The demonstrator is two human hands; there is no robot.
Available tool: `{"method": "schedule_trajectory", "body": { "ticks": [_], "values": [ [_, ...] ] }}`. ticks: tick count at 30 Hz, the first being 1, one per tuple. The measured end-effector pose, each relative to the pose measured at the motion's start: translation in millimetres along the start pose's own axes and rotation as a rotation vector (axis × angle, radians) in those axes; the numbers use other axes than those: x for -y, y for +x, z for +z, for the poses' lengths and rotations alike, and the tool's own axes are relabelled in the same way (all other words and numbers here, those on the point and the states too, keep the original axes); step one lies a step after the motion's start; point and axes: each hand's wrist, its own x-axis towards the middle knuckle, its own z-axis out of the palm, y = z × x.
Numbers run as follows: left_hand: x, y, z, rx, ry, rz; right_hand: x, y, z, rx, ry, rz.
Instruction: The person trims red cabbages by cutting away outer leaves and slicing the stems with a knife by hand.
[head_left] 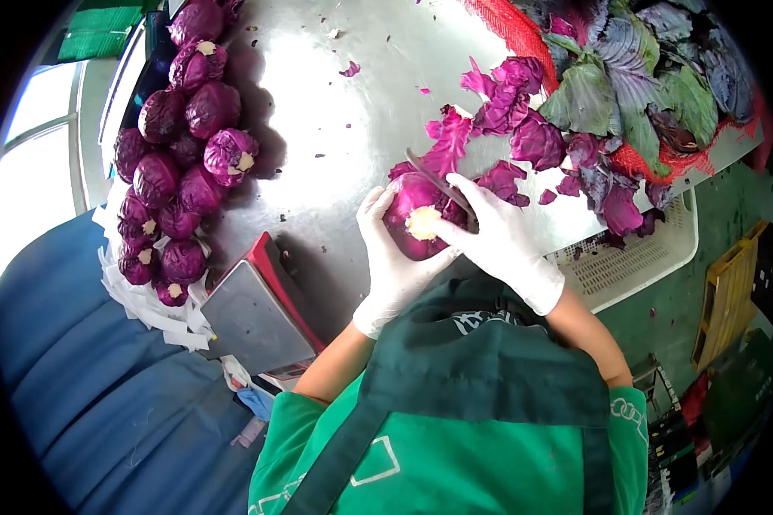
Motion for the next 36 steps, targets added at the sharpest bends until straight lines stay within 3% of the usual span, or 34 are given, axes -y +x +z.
{"method": "schedule_trajectory", "body": {
  "ticks": [2,4,6,8,10,12,14,16,17,20,22,24,25,28,36],
  "values": [
    [2.3,-1.8,-3.7,0.01,-0.019,-0.036,-6.1,0.6,-4.9,-0.046,0.076,-0.066],
    [2.9,-1.9,-6.5,0.02,-0.013,-0.041,-10.5,-3.2,-16.8,0.103,-0.204,-0.043],
    [3.5,-2.7,-6.8,-0.012,-0.16,-0.163,-50.0,1.7,-16.5,-0.012,-0.095,0.159],
    [3.1,-2.5,-12.5,0.012,-0.137,-0.174,-94.9,2.7,1.8,-0.2,-0.11,0.099],
    [-0.7,-1.2,-14.8,-0.04,-0.255,-0.249,-74.1,10.6,4.7,-0.364,0.014,0.048],
    [-7.9,1.5,-13.1,-0.133,-0.313,-0.353,-20.9,7.3,-12.9,-0.182,0.137,0.383],
    [-0.6,-0.7,-5.2,-0.221,-0.363,-0.375,-5.4,0.6,3.0,-0.08,0.395,0.327],
    [-2.7,-9.6,-8.3,-0.149,-0.515,-0.347,4.2,3.7,14.4,-0.117,0.266,0.004],
    [-0.1,-15.3,-12.0,-0.111,-0.543,-0.345,0.3,7.6,12.4,-0.102,0.257,-0.01],
    [16.1,-8.6,-39.2,0.139,0.244,-0.092,-9.5,16.4,-4.3,0.06,0.195,-0.009],
    [20.4,3.9,-27.5,-0.002,0.047,0.063,-19.2,15.9,-10.5,0.117,0.187,-0.08],
    [13.4,16.1,-19.3,0.28,-0.087,0.015,-19.5,13.2,-19.8,0.096,0.133,-0.126],
    [5.7,18.7,-18.2,0.311,-0.036,0.022,-19.6,10.9,-24.5,0.076,0.084,-0.167],
    [-5.9,22.3,-9.7,0.275,0.04,-0.019,-22.2,-2.0,-24.7,-0.146,0.036,-0.041],
    [-4.7,22.9,-9.0,0.28,0.044,-0.011,11.9,-27.2,-31.2,0.19,-0.224,0.028]
  ]
}}
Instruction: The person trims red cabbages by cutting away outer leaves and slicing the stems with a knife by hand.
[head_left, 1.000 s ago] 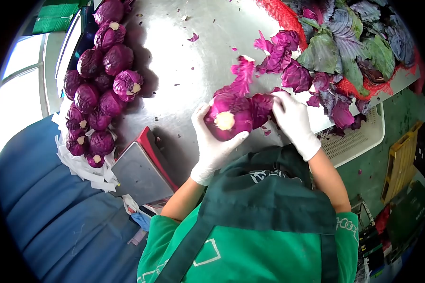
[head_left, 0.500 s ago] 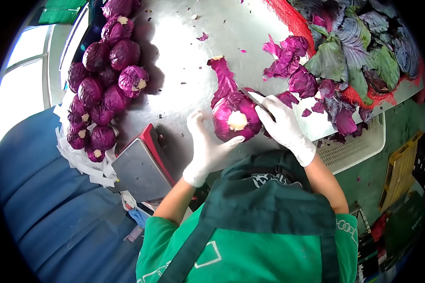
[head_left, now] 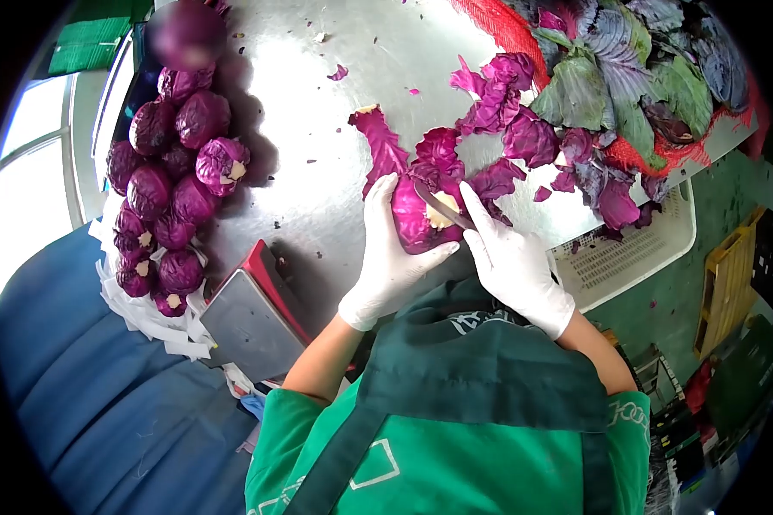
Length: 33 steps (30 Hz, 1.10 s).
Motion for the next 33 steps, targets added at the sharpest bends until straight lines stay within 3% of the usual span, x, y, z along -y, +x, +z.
{"method": "schedule_trajectory", "body": {
  "ticks": [2,4,9,14,18,20,22,23,26,28,33],
  "values": [
    [-0.1,1.1,-0.1,0.01,0.003,-0.002,-5.7,5.1,7.6,-0.071,-0.004,-0.055],
    [0.1,0.4,0.3,0.019,0.005,-0.005,-1.8,9.9,8.4,-0.044,-0.125,-0.022],
    [-4.0,1.4,4.9,0.004,0.112,0.012,4.7,16.1,13.5,-0.007,-0.037,0.129],
    [0.6,3.6,1.5,0.03,0.119,0.06,-21.4,26.3,-6.3,0.002,-0.179,-0.138],
    [10.5,0.5,4.5,0.021,0.002,-0.014,-28.2,46.3,-3.5,0.018,-0.042,-0.057],
    [5.5,-12.5,6.5,-0.006,0.154,0.224,-61.7,66.2,-1.2,-0.118,0.037,0.165],
    [11.6,-21.1,15.9,-0.054,0.151,0.303,-110.2,78.8,36.5,-0.337,0.193,-0.046],
    [20.4,-23.5,20.0,-0.108,0.103,0.306,-107.4,81.8,29.6,-0.338,0.192,-0.051],
    [37.9,-34.9,26.1,-0.17,-0.076,0.048,-74.4,81.3,2.9,-0.046,0.622,0.281],
    [34.6,-35.5,26.8,-0.199,-0.122,0.012,-43.2,58.8,-0.4,-0.277,0.46,0.215],
    [24.9,-30.1,32.7,-0.233,-0.288,-0.081,-7.0,-4.4,12.8,-0.182,0.348,0.013]
  ]
}}
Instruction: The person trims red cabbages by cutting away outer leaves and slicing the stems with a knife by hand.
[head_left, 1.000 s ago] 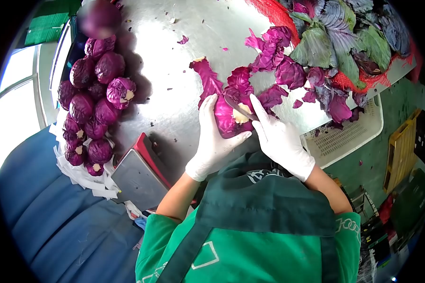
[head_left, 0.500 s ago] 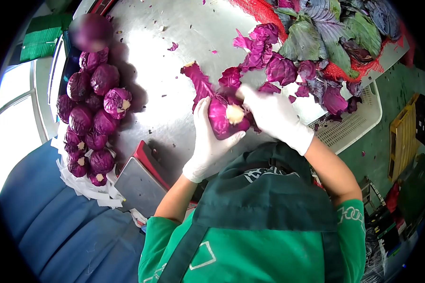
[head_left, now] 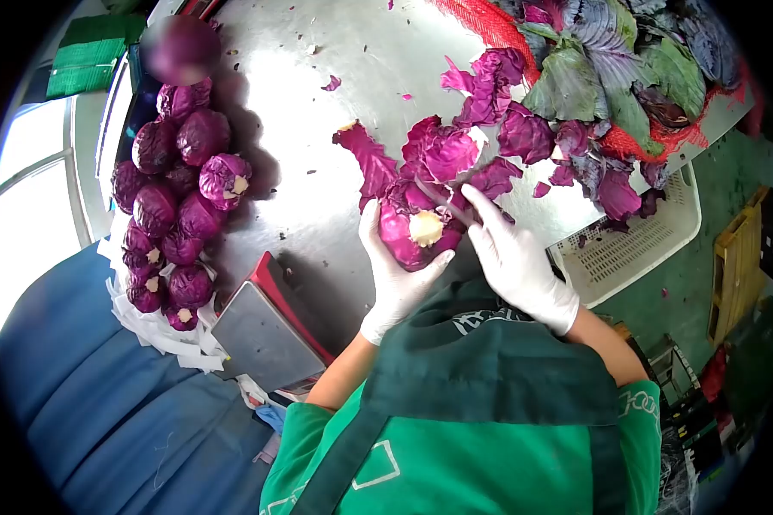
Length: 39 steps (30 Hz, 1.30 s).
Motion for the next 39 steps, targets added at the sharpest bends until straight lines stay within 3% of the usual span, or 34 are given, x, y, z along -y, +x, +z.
{"method": "schedule_trajectory", "body": {
  "ticks": [4,13,15,16,19,21,23,25,29,32,35,36,39],
  "values": [
    [-5.1,0.1,-1.5,0.002,0.024,-0.024,6.8,-9.0,8.7,0.022,0.013,-0.022],
    [-6.7,4.1,1.6,-0.014,-0.004,-0.034,2.0,8.2,23.6,0.136,-0.065,0.151],
    [-7.9,5.9,3.2,-0.02,-0.018,-0.033,-3.6,10.8,29.6,-0.073,-0.119,-0.068],
    [-8.3,5.8,4.7,-0.033,-0.036,-0.048,-2.5,11.0,31.2,-0.073,-0.119,-0.069],
    [-9.3,4.2,6.6,-0.063,-0.011,-0.057,-7.7,15.8,33.6,-0.105,0.067,0.08],
    [-5.7,1.4,6.9,-0.089,-0.006,-0.027,-36.8,25.9,26.7,-0.174,0.114,0.328],
    [-2.9,1.5,8.4,-0.097,-0.029,-0.019,-52.7,29.8,22.9,-0.309,0.072,0.166],
    [-8.3,2.7,6.9,-0.08,-0.089,-0.072,-19.4,30.5,5.1,-0.164,0.024,0.165],
    [-16.6,8.8,-3.9,-0.043,-0.245,-0.17,-16.2,31.0,16.4,-0.095,-0.036,0.245],
    [-20.5,19.3,-9.0,0.03,-0.448,-0.266,-32.4,36.5,23.8,-0.106,0.358,0.351],
    [-24.6,31.3,-4.0,0.132,-0.522,-0.205,-48.2,48.5,27.3,-0.092,0.55,0.395],
    [-17.8,36.0,-2.7,0.167,-0.501,-0.16,-37.2,52.1,15.7,-0.079,0.79,0.504],
    [-6.7,51.0,-6.1,0.298,-0.45,-0.09,-28.9,51.8,6.9,-0.056,0.724,0.516]
  ]
}}
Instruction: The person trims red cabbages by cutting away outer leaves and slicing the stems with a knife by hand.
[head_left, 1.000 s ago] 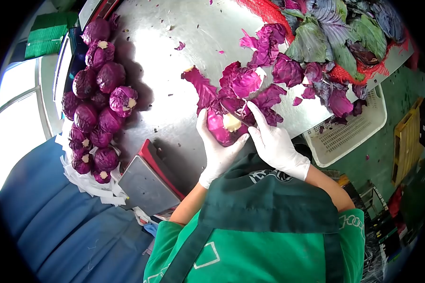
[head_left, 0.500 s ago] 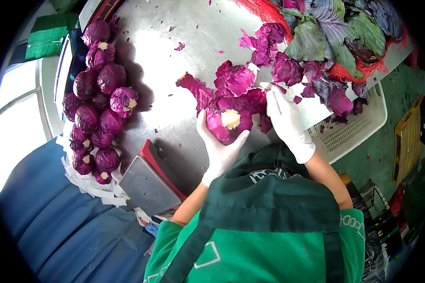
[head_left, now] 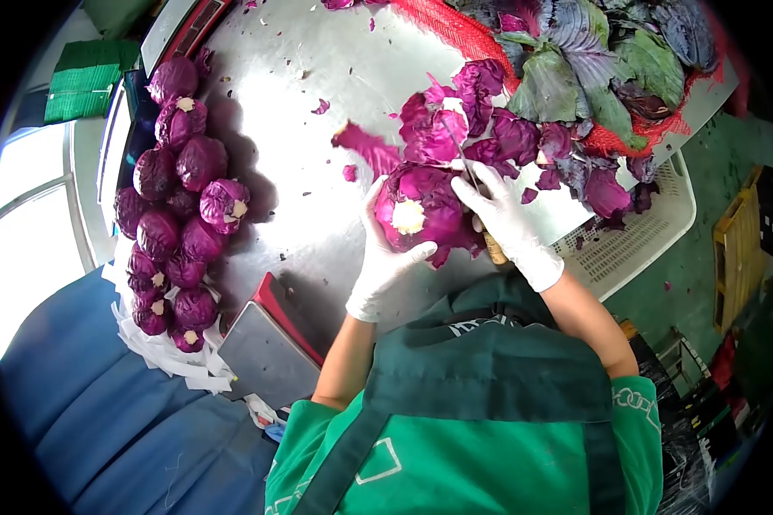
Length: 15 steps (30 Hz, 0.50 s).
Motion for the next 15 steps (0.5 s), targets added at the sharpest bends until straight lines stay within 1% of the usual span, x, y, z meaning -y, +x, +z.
{"method": "schedule_trajectory", "body": {
  "ticks": [1,2,4,5,7,8,10,11,12,13,14,15],
  "values": [
    [0.8,-0.9,-8.1,0.032,0.057,-0.022,-2.7,0.3,0.6,0.004,-0.094,-0.127],
    [11.9,0.4,-28.1,0.068,0.349,0.068,-1.9,-5.5,0.1,0.009,-0.157,-0.145],
    [-14.0,-5.2,-37.5,0.107,0.435,0.074,-6.5,-8.7,7.3,0.005,-0.171,-0.236],
    [-29.3,-9.5,-28.9,0.096,0.438,0.067,-10.9,-8.3,10.7,0.018,-0.169,-0.231],
    [-54.0,-15.5,0.3,-0.038,0.386,-0.047,-17.6,-5.1,17.9,-0.017,-0.169,-0.365],
    [-50.3,-15.7,8.3,-0.135,0.427,-0.052,-17.3,-3.4,20.3,-0.003,-0.167,-0.367],
    [-37.8,-14.7,7.6,-0.216,0.594,-0.047,-15.0,0.2,21.0,-0.049,-0.268,-0.224],
    [-37.3,-16.8,7.6,-0.215,0.591,-0.045,-10.6,3.3,20.0,-0.102,-0.328,-0.215],
    [-44.8,-19.4,10.8,-0.2,0.481,-0.05,-3.2,2.5,18.0,-0.104,-0.331,-0.214],
    [-48.8,-22.8,11.4,-0.188,0.372,-0.059,5.2,-0.2,16.9,-0.057,-0.443,-0.217],
    [-46.1,-25.2,6.7,-0.194,0.37,-0.065,8.8,-1.9,17.6,-0.005,-0.554,-0.22],
    [-41.3,-27.0,-0.1,-0.155,0.418,-0.029,3.0,-1.1,19.2,-0.037,-0.666,-0.414]
  ]
}}
